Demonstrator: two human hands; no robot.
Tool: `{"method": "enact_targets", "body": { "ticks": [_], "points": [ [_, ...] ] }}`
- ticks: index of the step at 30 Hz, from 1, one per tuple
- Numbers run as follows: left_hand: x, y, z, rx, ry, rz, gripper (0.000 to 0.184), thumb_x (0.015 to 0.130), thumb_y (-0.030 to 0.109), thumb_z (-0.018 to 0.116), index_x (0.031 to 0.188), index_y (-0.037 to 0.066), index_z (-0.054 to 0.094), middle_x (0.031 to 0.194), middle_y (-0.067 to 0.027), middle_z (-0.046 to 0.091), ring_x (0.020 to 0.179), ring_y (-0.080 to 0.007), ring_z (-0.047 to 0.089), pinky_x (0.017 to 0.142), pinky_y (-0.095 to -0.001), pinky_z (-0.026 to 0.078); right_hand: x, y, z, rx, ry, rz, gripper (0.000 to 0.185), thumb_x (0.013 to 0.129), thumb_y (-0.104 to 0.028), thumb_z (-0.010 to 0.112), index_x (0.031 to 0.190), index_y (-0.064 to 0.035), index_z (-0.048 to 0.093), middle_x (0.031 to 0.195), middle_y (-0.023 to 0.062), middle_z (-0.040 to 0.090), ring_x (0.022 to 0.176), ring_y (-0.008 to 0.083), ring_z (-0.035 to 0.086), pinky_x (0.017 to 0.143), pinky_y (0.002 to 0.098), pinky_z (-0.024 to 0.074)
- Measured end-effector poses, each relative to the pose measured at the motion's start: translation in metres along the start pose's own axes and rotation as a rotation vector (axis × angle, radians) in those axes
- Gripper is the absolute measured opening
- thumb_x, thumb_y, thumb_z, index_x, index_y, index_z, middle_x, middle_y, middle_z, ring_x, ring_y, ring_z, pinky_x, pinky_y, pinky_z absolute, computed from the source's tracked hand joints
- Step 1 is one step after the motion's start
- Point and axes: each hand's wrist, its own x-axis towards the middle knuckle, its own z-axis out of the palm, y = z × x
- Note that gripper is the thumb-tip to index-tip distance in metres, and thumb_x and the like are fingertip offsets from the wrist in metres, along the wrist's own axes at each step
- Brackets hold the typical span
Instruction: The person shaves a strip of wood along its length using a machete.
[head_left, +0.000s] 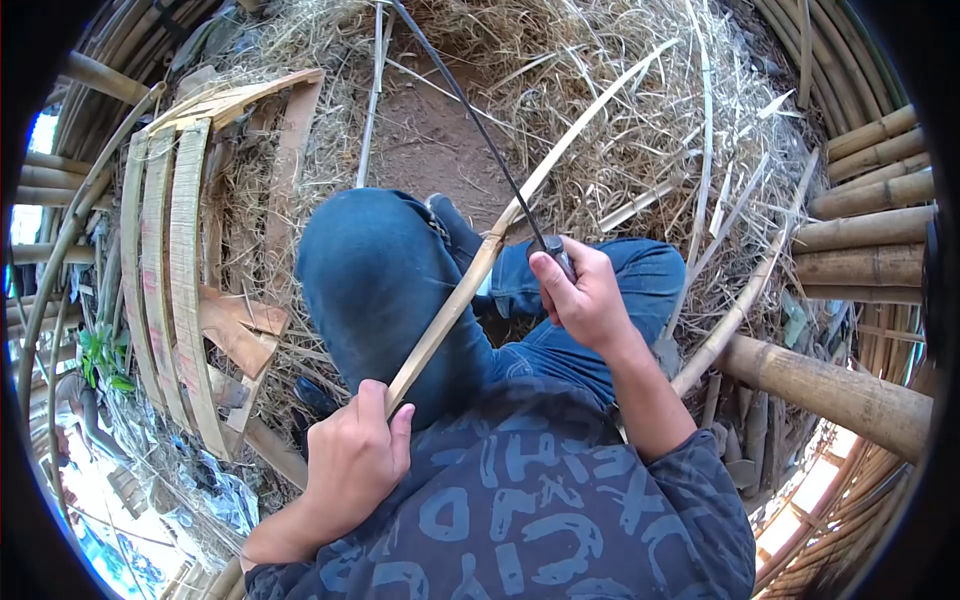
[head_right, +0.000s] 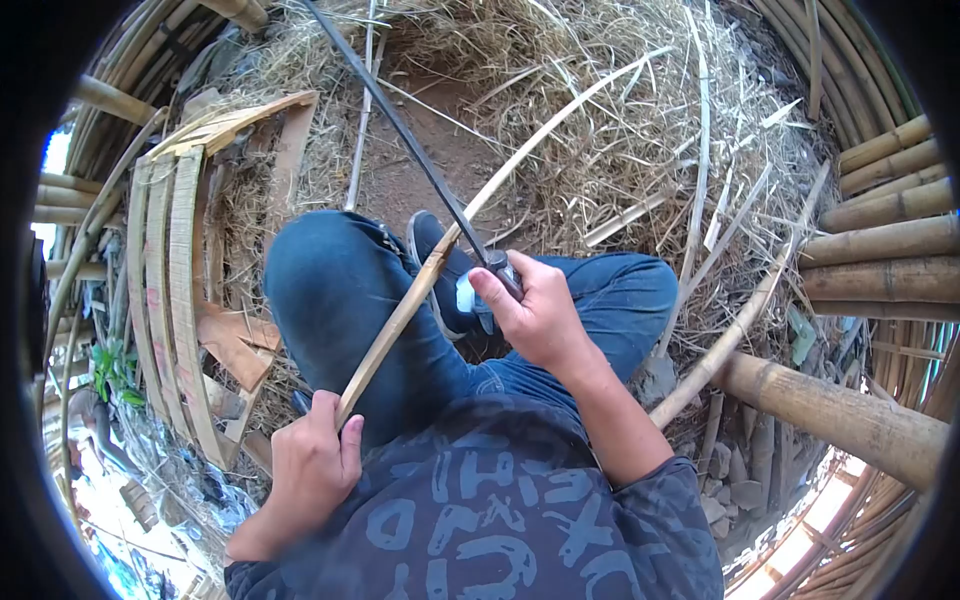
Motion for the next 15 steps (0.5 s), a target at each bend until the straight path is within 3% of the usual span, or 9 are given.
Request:
{"method": "enact_targets", "body": {
  "ticks": [3, 8, 10, 11, 13, 15],
  "points": [
    [0.007, -0.009, 0.015, -0.021, 0.085, -0.02, 0.019, 0.094, 0.016, 0.056, 0.09, 0.002, 0.046, 0.061, -0.0181, 0.056, 0.055, -0.0399, 0.058, 0.05, -0.0459, 0.045, 0.004, 0.001, 0.007, 0.058, -0.002, 0.009, 0.042, 0.094, -0.037, 0.064, 0.074, -0.0012, 0.055, 0.054, -0.0022, 0.046, 0.052, 0.0047, 0.041, 0.046, 0.0262, 0.0336],
    [0.014, -0.01, 0.019, -0.066, 0.029, -0.051, 0.022, 0.094, 0.018, 0.058, 0.087, 0.001, 0.045, 0.064, -0.0185, 0.057, 0.056, -0.0387, 0.059, 0.05, -0.0449, 0.046, 0.012, 0.014, 0.002, 0.072, -0.043, -0.053, 0.037, 0.099, -0.039, 0.054, 0.082, -0.0058, 0.053, 0.054, -0.0024, 0.05, 0.042, 0.0042, 0.044, 0.041, 0.0201, 0.0351],
    [0.016, -0.011, 0.019, -0.046, 0.008, -0.054, 0.025, 0.092, 0.019, 0.06, 0.086, 0.001, 0.045, 0.066, -0.0179, 0.058, 0.056, -0.0363, 0.061, 0.049, -0.0432, 0.048, 0.017, 0.021, 0.0, -0.072, -0.011, -0.057, 0.045, 0.092, -0.04, 0.064, 0.078, 0.001, 0.055, 0.052, 0.0074, 0.048, 0.049, 0.0128, 0.051, 0.048, 0.0298, 0.039],
    [0.017, -0.011, 0.017, -0.041, -0.008, -0.057, 0.025, 0.092, 0.019, 0.06, 0.086, 0.0, 0.045, 0.066, -0.0181, 0.058, 0.056, -0.0365, 0.06, 0.049, -0.0435, 0.048, 0.021, 0.023, -0.001, -0.073, -0.011, -0.049, 0.045, 0.092, -0.04, 0.064, 0.078, 0.001, 0.055, 0.052, 0.0074, 0.048, 0.049, 0.0128, 0.051, 0.048, 0.0298, 0.039],
    [0.019, -0.011, 0.016, -0.042, -0.032, -0.061, 0.025, 0.092, 0.018, 0.061, 0.085, 0.0, 0.045, 0.066, -0.0183, 0.057, 0.056, -0.0368, 0.06, 0.049, -0.0438, 0.048, 0.031, 0.026, -0.005, -0.236, -0.029, -0.213, 0.047, 0.089, -0.044, 0.066, 0.083, 0.0017, 0.056, 0.055, 0.0154, 0.051, 0.052, 0.0291, 0.058, 0.051, 0.0361, 0.0434],
    [0.019, -0.012, 0.017, -0.026, -0.037, -0.071, 0.025, 0.092, 0.017, 0.061, 0.085, 0.0, 0.045, 0.065, -0.0185, 0.057, 0.055, -0.0372, 0.06, 0.048, -0.044, 0.048, 0.042, 0.032, -0.011, -0.327, -0.027, -0.282, 0.051, 0.089, -0.049, 0.064, 0.08, 0.0006, 0.054, 0.055, 0.0127, 0.049, 0.05, 0.0265, 0.055, 0.049, 0.0347, 0.0418]
  ]
}}
